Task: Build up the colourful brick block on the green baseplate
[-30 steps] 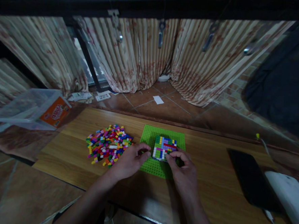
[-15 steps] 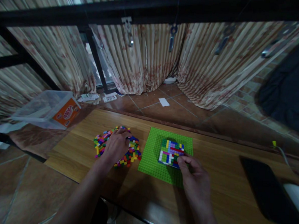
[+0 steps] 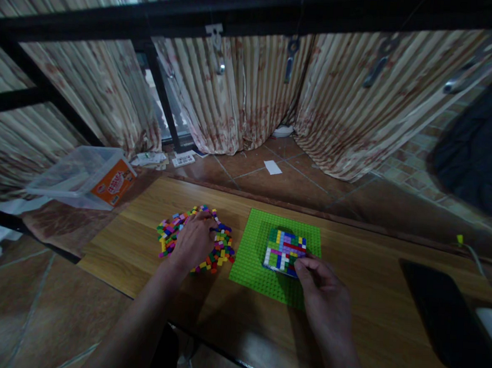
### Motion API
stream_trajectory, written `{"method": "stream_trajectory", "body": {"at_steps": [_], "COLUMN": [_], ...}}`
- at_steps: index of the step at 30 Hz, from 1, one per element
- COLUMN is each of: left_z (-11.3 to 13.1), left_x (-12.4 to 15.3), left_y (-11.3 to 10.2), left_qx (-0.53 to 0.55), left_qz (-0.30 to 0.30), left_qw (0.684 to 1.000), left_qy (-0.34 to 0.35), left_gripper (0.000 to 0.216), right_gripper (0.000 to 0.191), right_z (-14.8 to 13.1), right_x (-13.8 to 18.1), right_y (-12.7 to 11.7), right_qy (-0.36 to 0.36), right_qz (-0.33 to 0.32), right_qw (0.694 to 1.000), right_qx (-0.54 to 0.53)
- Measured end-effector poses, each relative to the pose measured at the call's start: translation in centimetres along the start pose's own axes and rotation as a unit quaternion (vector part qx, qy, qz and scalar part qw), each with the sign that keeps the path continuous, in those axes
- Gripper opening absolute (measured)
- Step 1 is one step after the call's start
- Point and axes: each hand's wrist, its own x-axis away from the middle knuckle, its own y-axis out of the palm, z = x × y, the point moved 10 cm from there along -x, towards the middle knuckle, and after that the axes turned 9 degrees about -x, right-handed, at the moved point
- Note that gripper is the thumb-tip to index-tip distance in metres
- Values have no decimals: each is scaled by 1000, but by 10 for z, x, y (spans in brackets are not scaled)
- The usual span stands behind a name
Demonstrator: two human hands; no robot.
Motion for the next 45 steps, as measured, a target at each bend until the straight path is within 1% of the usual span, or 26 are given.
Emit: {"method": "stream_trajectory", "body": {"at_steps": [4,8,10,12,14,17,19,21,23,27,31,33,35,37,40,43,45], "left_z": [-3,-2,-1,-2,-4,4,18,38,58,88,105,110,115,117,113,96,83], "left_x": [0,1,1,0,0,0,3,8,15,27,34,36,38,38,35,28,23], "left_y": [-2,-5,-9,-12,-13,-14,-15,-15,-15,-18,-17,-17,-17,-18,-21,-18,-10], "left_qx": [21,33,42,64,111,235,327,398,437,480,526,549,561,561,537,501,477], "left_qz": [-3,-5,4,14,12,7,4,-13,-36,-57,-78,-81,-84,-83,-56,-15,-1], "left_qw": [1000,999,999,998,994,972,944,914,892,864,833,818,809,809,829,860,878], "left_qy": [-6,-7,-3,-7,-17,-3,33,74,108,144,152,152,152,155,147,98,53], "left_gripper": [24,23,21,19,15,13,12,13,13,14,15,18,22,24,22,19,19], "right_gripper": [37,35,34,33,32,29,26,23,19,17,20,19,17,15,12,12,14], "right_z": [-3,-4,-4,-5,-5,-12,-23,-36,-49,-65,-71,-72,-71,-69,-64,-52,-41], "right_x": [0,0,0,0,1,4,8,14,20,31,39,41,41,38,28,13,5], "right_y": [1,1,1,0,-1,-7,-11,-11,-3,19,31,34,34,29,10,-16,-26], "right_qy": [-12,-4,-2,-1,-1,-28,-71,-121,-163,-218,-252,-254,-246,-233,-214,-181,-154], "right_qz": [-4,-2,-1,4,14,52,81,86,57,-44,-105,-121,-127,-123,-88,-42,-41], "right_qw": [1000,1000,1000,1000,1000,996,991,985,982,974,961,959,960,963,971,980,985], "right_qx": [8,12,7,-3,-22,-61,-82,-88,-81,-52,-42,-44,-48,-51,-60,-67,-70]}}
